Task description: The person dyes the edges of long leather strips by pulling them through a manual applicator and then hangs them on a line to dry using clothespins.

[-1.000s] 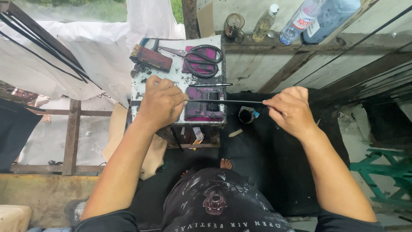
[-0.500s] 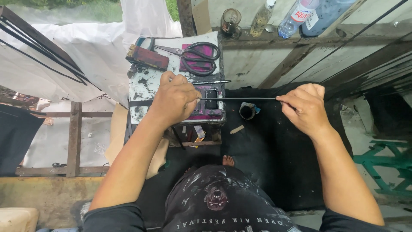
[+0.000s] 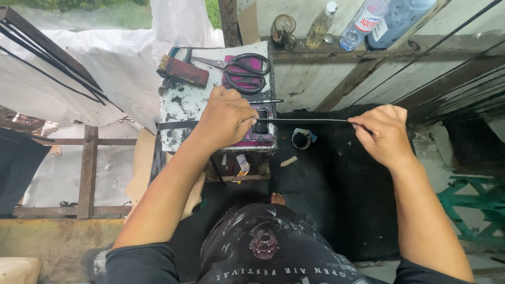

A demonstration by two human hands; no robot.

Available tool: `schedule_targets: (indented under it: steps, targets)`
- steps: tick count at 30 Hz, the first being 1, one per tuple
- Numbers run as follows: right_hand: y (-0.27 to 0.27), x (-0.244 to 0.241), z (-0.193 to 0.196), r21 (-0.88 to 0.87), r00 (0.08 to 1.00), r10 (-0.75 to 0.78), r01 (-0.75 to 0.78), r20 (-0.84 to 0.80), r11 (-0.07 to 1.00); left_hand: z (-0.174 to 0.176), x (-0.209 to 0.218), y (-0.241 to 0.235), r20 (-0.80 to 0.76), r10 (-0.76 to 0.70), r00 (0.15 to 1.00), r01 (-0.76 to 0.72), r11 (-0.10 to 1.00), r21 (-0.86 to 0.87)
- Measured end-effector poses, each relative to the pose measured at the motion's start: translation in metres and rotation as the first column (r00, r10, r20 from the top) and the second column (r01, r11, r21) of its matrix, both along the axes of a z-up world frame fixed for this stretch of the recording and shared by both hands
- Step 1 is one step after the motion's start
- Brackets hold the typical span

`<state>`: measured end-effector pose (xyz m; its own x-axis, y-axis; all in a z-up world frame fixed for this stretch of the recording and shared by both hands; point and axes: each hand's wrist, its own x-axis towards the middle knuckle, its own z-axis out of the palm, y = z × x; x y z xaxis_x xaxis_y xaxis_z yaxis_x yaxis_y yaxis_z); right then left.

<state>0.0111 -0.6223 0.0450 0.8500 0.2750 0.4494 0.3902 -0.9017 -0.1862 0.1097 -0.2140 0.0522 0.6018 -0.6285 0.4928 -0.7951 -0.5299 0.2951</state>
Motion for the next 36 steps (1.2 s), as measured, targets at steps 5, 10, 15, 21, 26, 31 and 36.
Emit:
schedule_targets:
  steps: [5, 10, 15, 21, 26, 31, 36]
  targets:
    - [0.012, 0.001, 0.022, 0.103, 0.994, 0.019, -0.007, -0.110, 0.995, 0.035, -0.007, 0.006, -0.320, -0.002, 0.947, 0.005, 1.000, 0.007]
    - [0.045, 0.011, 0.043, 0.182, 0.958, 0.181, -0.142, -0.221, 0.973, 0.059, -0.020, 0.008, -0.454, -0.019, 0.891, 0.004, 0.999, -0.033]
    - [0.099, 0.027, 0.062, 0.290, 0.897, 0.360, -0.284, -0.256, 0.914, 0.059, -0.022, 0.003, -0.462, -0.017, 0.887, 0.005, 1.000, -0.027]
    - [0.124, 0.046, 0.064, 0.282, 0.848, 0.480, -0.415, -0.226, 0.865, 0.067, -0.030, 0.005, -0.478, 0.032, 0.878, -0.049, 0.999, -0.023]
    - [0.118, 0.066, 0.038, 0.173, 0.854, 0.504, -0.482, -0.127, 0.859, 0.053, -0.025, 0.042, -0.513, 0.134, 0.848, -0.170, 0.985, -0.023]
    - [0.122, 0.075, 0.017, 0.032, 0.859, 0.510, -0.511, 0.030, 0.859, 0.034, -0.034, 0.082, -0.449, 0.288, 0.846, -0.337, 0.941, -0.032]
    - [0.141, 0.071, 0.010, -0.032, 0.865, 0.491, -0.490, 0.104, 0.871, 0.015, -0.034, 0.098, -0.295, 0.331, 0.896, -0.349, 0.937, -0.008]
